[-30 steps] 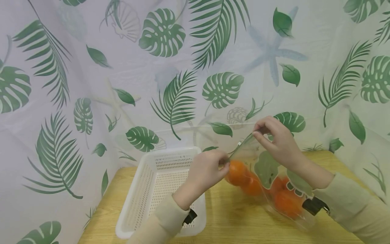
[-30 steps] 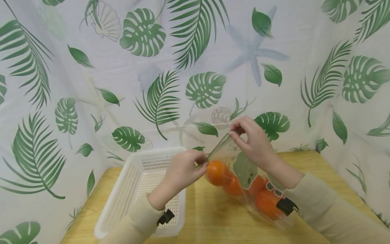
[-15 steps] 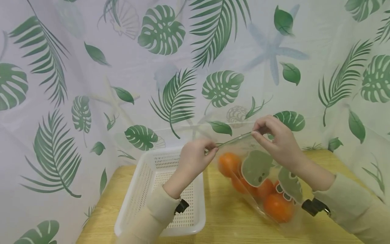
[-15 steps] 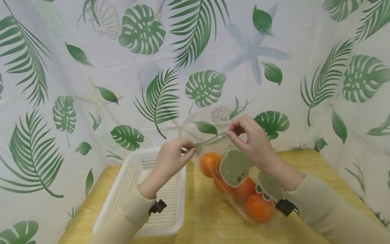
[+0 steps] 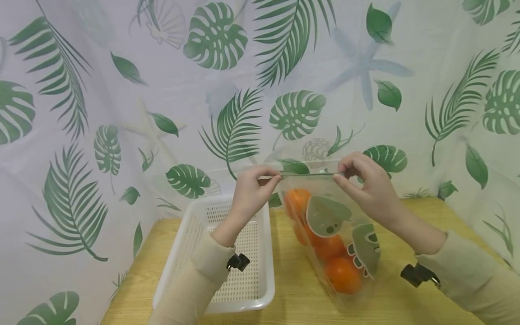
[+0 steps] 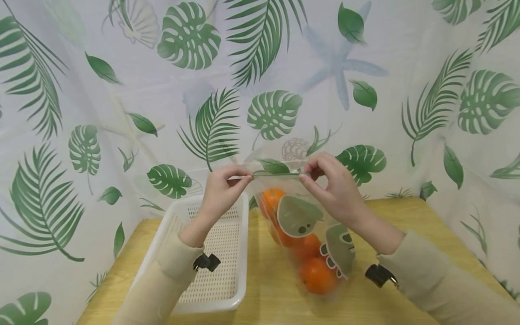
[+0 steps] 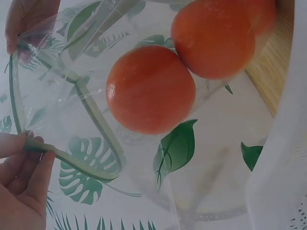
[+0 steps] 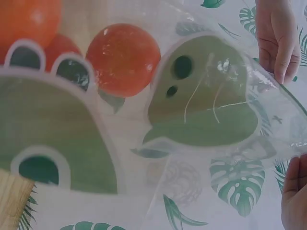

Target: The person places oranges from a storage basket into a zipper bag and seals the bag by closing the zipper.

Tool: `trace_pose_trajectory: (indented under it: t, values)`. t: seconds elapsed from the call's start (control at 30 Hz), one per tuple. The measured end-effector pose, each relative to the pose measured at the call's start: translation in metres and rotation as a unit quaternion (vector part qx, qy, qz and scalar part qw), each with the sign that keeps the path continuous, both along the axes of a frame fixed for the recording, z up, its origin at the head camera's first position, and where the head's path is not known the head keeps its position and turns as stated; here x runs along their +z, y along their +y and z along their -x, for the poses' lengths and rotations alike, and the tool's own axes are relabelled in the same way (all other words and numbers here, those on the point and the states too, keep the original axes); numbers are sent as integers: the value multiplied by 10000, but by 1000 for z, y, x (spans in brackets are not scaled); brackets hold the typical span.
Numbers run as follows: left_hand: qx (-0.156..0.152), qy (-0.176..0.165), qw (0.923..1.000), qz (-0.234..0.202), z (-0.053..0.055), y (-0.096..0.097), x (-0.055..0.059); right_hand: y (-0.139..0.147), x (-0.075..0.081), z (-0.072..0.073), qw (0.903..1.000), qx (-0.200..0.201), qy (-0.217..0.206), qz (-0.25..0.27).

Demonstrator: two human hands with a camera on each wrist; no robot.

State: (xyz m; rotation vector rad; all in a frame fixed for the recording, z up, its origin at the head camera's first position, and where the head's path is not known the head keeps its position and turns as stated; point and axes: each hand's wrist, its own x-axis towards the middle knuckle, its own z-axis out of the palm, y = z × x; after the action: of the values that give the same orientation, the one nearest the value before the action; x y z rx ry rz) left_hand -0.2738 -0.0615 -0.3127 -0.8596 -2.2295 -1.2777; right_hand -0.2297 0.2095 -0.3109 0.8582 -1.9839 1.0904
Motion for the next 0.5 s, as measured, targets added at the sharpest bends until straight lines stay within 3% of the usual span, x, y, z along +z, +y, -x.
trace_pose_trajectory:
  t: [0.3, 0.5]
  values:
    - [-583, -23, 9958, -705, 2, -2, 15, -1, 3, -3, 9994, 113, -330, 17]
    - [-1301, -17, 9865, -991, 5, -6, 20, -1, 3, -3, 9989, 179, -426, 102]
